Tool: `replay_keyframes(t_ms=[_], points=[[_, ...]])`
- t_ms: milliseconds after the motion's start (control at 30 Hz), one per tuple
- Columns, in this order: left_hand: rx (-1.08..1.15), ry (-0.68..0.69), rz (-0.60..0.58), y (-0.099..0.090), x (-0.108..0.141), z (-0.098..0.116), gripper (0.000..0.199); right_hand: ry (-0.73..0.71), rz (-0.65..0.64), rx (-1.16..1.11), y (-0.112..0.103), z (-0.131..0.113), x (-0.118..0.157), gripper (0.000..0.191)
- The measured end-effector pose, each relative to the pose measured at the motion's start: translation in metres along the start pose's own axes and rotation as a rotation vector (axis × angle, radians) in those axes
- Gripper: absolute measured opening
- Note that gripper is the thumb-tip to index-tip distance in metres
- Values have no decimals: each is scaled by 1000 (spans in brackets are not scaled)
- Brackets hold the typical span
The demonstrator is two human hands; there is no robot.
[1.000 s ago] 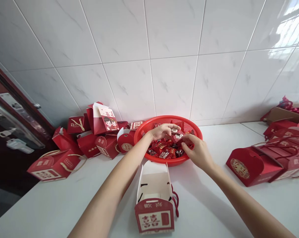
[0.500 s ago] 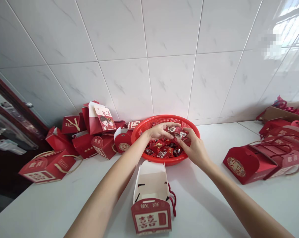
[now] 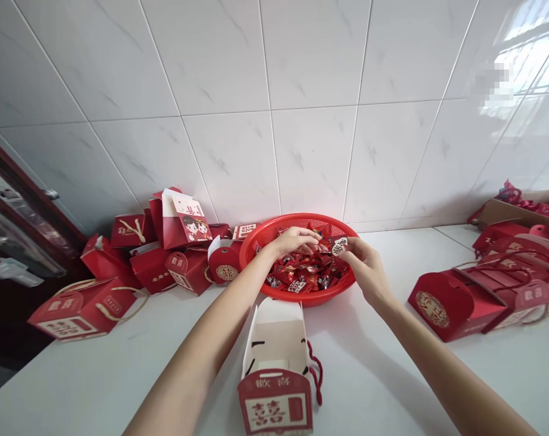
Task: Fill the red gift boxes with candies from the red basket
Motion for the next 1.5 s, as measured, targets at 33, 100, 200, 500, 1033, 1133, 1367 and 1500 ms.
replay_keyframes(t_ms=[33,100,200,500,1033,1133,1367,1500], points=[[-77,-14,15,-1,-1,-2,24,16,6,-26,-1,1,0,20],[-170,-37,-26,3,-2,-6,17,40,8,-57,-2,4,-1,24],[-245,-85,-135,14,-2,-13,12,45,6,-37,-3,5,-2,24],[-280,-12,-54,6,-9,-12,20,24,-19,18,0,-1,-1,24],[-302,-68,118,-9,-3,-8,24,33,-30,45,-1,2,-1,24],[-355,-144,208,-19,-1,-15,26,36,-38,51,-1,3,0,23],[-517,-248,417,-41,9,-21,41,25,-48,42,0,1,0,25],[-558,-237,414,-40,8,-21,29,26,-55,47,1,1,0,25]])
Point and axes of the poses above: each hand's wrist, its own x-axis away from the middle knuckle, its own y-axis out of the palm, z = x × y, the point moved 8 cm from there along -x, towards the middle knuckle, and after that the axes turned 12 degrees about -z, right-handed, at the moved point
